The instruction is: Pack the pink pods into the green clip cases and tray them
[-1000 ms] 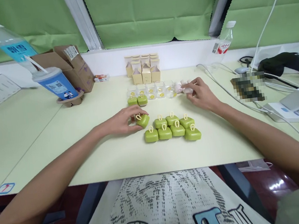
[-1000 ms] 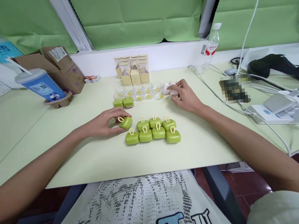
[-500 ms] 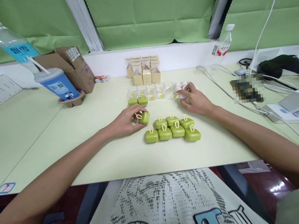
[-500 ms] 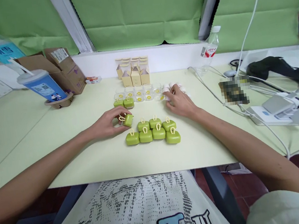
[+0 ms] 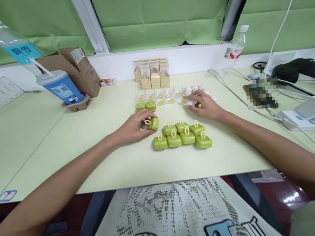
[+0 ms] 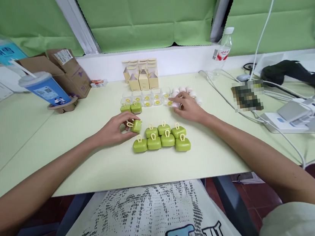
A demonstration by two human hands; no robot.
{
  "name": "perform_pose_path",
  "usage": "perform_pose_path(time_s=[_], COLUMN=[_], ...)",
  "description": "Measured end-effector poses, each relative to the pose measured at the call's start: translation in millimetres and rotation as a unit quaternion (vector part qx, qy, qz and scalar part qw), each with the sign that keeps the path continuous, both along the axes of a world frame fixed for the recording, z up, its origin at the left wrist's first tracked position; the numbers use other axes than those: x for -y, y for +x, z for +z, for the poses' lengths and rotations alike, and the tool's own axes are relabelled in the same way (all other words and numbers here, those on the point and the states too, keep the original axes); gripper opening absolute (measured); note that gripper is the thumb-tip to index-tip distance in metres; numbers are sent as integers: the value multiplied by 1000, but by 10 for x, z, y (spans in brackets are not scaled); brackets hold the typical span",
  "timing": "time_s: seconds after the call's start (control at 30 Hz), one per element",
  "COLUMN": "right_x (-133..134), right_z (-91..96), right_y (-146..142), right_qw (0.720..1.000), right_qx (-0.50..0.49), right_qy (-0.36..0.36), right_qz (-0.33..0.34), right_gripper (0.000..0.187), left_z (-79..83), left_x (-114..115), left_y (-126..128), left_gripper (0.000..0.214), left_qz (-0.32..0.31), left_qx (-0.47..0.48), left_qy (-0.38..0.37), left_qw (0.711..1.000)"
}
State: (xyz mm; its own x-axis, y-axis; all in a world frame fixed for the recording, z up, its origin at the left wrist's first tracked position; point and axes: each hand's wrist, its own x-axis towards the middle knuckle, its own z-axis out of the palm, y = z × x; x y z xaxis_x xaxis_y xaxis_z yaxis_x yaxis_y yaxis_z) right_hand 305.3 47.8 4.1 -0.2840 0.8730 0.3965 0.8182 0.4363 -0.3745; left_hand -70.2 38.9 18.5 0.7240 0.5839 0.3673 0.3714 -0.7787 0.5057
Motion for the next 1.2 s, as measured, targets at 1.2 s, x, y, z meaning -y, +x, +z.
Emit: perform_pose_path(time_s=[1.2], right_x=[899], right_z=[397], right_y=[-872], right_qw=[931], right_qx=[-248], right_qy=[82], right_qz=[253], right_gripper=[22], left_z=[-10], left_x=[497], left_y=[318], left_gripper=[56], left_qz=[-4], left_qx=[276], left_qy=[-43], left_qw=[960])
